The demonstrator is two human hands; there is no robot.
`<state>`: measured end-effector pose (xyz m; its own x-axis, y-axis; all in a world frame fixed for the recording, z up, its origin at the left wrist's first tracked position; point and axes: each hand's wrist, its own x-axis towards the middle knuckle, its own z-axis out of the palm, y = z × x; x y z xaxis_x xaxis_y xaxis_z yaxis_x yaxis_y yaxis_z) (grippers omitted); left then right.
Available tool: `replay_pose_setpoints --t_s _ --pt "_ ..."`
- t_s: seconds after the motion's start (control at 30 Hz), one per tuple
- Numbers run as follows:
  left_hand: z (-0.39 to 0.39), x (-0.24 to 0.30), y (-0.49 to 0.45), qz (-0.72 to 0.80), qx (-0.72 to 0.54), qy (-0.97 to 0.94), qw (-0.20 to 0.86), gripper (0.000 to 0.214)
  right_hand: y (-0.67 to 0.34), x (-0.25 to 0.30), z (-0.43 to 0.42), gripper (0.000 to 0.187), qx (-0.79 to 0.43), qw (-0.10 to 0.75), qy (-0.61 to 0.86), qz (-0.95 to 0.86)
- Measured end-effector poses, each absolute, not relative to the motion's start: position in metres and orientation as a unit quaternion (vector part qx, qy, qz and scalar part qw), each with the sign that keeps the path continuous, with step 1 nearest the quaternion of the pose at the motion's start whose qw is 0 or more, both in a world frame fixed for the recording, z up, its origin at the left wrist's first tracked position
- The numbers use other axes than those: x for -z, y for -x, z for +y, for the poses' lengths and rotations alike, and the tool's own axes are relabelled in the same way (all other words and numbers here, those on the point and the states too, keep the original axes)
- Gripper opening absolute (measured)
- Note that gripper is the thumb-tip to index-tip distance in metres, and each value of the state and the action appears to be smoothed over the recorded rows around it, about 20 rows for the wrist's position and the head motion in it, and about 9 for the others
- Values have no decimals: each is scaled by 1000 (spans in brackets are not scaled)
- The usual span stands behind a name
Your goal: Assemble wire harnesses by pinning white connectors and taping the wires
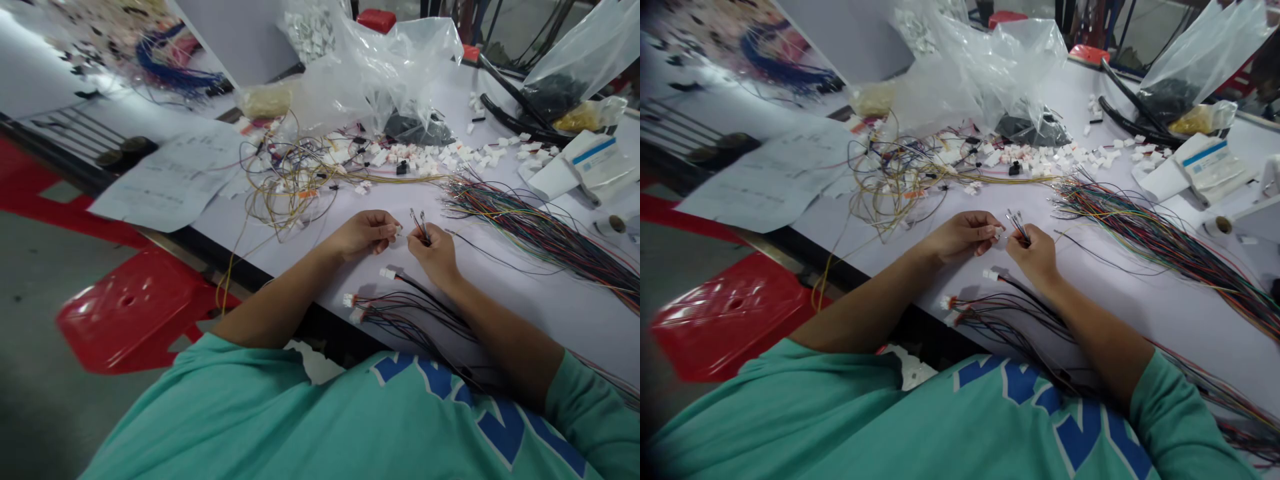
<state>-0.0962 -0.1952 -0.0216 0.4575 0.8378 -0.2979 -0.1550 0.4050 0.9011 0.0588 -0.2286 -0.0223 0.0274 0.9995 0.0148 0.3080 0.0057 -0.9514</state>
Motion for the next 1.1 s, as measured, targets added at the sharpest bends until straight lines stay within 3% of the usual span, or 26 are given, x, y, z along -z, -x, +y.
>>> replay_pose_setpoints --t_s 0.17,0.4,0.63,0.97,1.1 --pt "-200 22 90 391 -335 -453 728 44 -57 22 -231 15 -394 401 579 -591" --pt "-204 21 87 407 -337 -455 717 28 -58 22 -228 21 -400 367 591 -597" --pt "-203 18 86 396 -332 -447 730 34 -64 29 -223 14 -435 392 552 -593" --pt "-203 11 91 431 -299 -452 722 22 -67 31 -221 25 -447 388 511 -624" --pt "-203 5 97 460 -254 -464 713 13 -74 31 -216 27 -334 397 516 -682"
